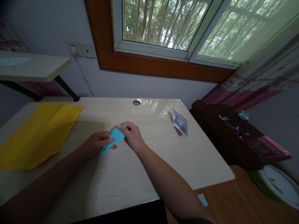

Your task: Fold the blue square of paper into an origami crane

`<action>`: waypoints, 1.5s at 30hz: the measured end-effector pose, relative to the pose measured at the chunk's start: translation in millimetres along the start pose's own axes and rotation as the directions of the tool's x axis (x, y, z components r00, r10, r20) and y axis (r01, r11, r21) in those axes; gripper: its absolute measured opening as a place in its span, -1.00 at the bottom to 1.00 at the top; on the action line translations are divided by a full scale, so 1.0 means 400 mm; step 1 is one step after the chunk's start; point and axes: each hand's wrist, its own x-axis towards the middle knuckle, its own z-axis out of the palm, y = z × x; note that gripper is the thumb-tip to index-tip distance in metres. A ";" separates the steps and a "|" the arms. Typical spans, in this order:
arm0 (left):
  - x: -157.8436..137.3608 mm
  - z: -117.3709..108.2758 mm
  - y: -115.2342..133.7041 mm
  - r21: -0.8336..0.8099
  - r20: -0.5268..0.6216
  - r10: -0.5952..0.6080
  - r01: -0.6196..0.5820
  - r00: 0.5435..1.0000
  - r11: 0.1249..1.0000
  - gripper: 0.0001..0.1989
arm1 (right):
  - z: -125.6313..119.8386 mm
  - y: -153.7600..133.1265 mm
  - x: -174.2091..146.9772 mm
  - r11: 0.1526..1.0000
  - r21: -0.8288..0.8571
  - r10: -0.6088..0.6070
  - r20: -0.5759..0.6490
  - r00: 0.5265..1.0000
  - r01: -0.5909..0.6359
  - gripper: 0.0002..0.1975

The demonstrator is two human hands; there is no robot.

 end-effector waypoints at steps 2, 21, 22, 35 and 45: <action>0.000 0.000 0.001 -0.013 -0.004 -0.002 0.002 1.000 1.000 -0.65 | 0.000 0.005 0.000 1.000 0.013 0.001 0.002 1.000 -0.001 -0.58; -0.003 0.004 0.006 0.008 -0.029 -0.023 0.023 0.999 1.000 -0.63 | -0.017 0.013 0.019 1.000 0.022 0.001 -0.109 0.994 0.001 -0.58; -0.004 0.004 0.008 0.004 -0.037 -0.021 0.021 0.999 1.000 -0.63 | -0.020 0.014 0.021 1.000 0.021 0.008 -0.102 0.995 -0.006 -0.59; -0.002 0.006 0.014 -0.013 -0.118 -0.010 0.008 0.993 1.000 -0.62 | -0.025 0.022 0.016 1.000 -0.001 -0.005 0.041 0.999 0.005 -0.64; -0.001 0.008 0.015 -0.044 -0.100 -0.024 0.020 0.995 0.999 -0.62 | -0.018 0.006 0.008 0.999 -0.011 -0.036 -0.024 0.999 0.036 -0.66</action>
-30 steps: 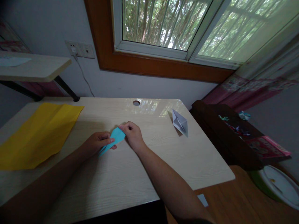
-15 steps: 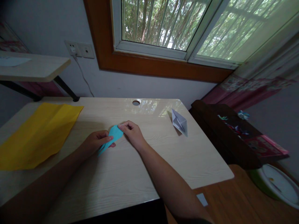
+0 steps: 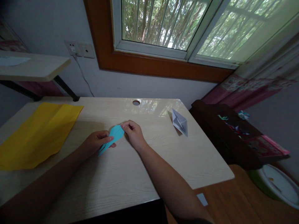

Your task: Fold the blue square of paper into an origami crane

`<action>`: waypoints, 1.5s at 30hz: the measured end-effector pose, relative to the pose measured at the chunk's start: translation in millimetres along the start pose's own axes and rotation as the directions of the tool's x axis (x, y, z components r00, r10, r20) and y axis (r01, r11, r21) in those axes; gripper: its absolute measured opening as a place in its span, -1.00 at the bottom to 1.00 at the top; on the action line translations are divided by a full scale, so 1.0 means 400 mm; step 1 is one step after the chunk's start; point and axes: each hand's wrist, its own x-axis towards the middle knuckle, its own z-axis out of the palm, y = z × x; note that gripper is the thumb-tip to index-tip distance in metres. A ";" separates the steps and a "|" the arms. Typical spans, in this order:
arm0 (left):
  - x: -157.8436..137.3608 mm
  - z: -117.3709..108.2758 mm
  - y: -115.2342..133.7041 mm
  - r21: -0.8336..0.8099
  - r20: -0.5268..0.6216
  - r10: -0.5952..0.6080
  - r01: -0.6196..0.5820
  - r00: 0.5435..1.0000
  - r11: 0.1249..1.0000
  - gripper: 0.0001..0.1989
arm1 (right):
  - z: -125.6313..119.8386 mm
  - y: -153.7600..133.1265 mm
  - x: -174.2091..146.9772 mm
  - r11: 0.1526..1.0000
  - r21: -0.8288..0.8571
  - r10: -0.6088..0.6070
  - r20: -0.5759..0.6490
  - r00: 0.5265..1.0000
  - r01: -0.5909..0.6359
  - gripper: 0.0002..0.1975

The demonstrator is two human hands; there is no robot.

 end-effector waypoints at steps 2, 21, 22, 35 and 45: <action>-0.002 0.000 0.002 0.007 -0.006 -0.001 0.001 1.000 1.000 -0.62 | 0.001 -0.002 -0.001 1.000 -0.004 -0.002 -0.005 1.000 0.002 -0.68; -0.003 -0.002 0.008 -0.004 -0.061 -0.033 0.033 0.998 0.999 -0.63 | -0.007 -0.003 0.004 0.996 -0.082 0.047 0.060 0.997 -0.042 -0.61; -0.003 -0.002 0.009 0.004 -0.063 -0.029 0.030 0.998 1.000 -0.63 | -0.008 0.000 0.005 0.996 -0.083 0.046 0.059 0.997 -0.041 -0.62; 0.000 -0.005 0.005 0.082 -0.040 0.016 -0.013 0.999 0.997 -0.60 | -0.004 -0.005 0.001 0.998 -0.023 0.056 0.076 0.996 -0.054 -0.61; 0.009 -0.002 -0.009 0.015 -0.175 0.181 -0.181 0.968 0.983 -0.55 | -0.008 0.001 -0.003 0.975 -0.218 -0.026 0.119 0.993 0.052 -0.63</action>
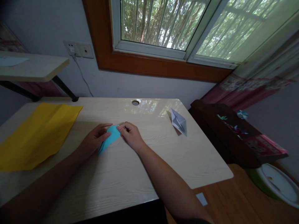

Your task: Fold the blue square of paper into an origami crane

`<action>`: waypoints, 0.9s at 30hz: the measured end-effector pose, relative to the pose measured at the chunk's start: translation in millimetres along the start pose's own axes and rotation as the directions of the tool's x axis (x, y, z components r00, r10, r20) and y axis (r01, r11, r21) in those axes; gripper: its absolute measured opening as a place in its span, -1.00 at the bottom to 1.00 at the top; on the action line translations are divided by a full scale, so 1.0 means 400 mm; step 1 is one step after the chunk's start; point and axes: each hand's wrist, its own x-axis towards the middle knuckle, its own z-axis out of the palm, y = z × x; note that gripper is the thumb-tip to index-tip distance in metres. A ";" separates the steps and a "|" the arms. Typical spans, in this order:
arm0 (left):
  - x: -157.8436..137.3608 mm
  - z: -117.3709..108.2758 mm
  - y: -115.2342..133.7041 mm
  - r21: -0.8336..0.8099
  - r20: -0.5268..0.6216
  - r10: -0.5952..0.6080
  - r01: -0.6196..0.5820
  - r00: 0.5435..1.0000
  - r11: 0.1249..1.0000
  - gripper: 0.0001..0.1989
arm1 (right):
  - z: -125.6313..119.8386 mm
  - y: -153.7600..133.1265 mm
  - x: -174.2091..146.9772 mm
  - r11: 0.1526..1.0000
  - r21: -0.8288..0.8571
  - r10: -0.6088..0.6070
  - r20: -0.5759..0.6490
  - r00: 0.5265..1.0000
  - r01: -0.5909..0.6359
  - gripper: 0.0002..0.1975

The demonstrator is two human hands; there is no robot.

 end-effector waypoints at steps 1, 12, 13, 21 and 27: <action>-0.001 -0.001 -0.001 -0.007 0.000 -0.004 0.004 1.000 1.000 -0.54 | 0.000 0.000 0.000 1.000 -0.014 -0.004 0.000 1.000 0.004 -0.63; -0.002 -0.006 0.007 -0.050 -0.065 -0.035 0.032 0.997 0.998 -0.51 | 0.003 -0.005 -0.002 1.000 0.020 0.011 0.046 0.999 -0.012 -0.59; -0.002 -0.006 0.011 -0.052 -0.072 -0.040 0.036 0.997 0.998 -0.51 | 0.004 -0.005 -0.002 1.000 0.025 0.012 0.048 0.999 -0.013 -0.59; 0.000 -0.008 0.013 -0.219 -0.093 -0.068 0.046 0.993 0.975 -0.56 | 0.004 -0.008 -0.004 0.999 0.032 -0.034 0.093 0.995 0.031 -0.64; 0.002 -0.009 0.007 -0.321 -0.075 -0.082 0.054 0.994 0.946 -0.61 | 0.004 -0.014 -0.004 0.998 0.007 -0.065 0.114 0.991 0.065 -0.69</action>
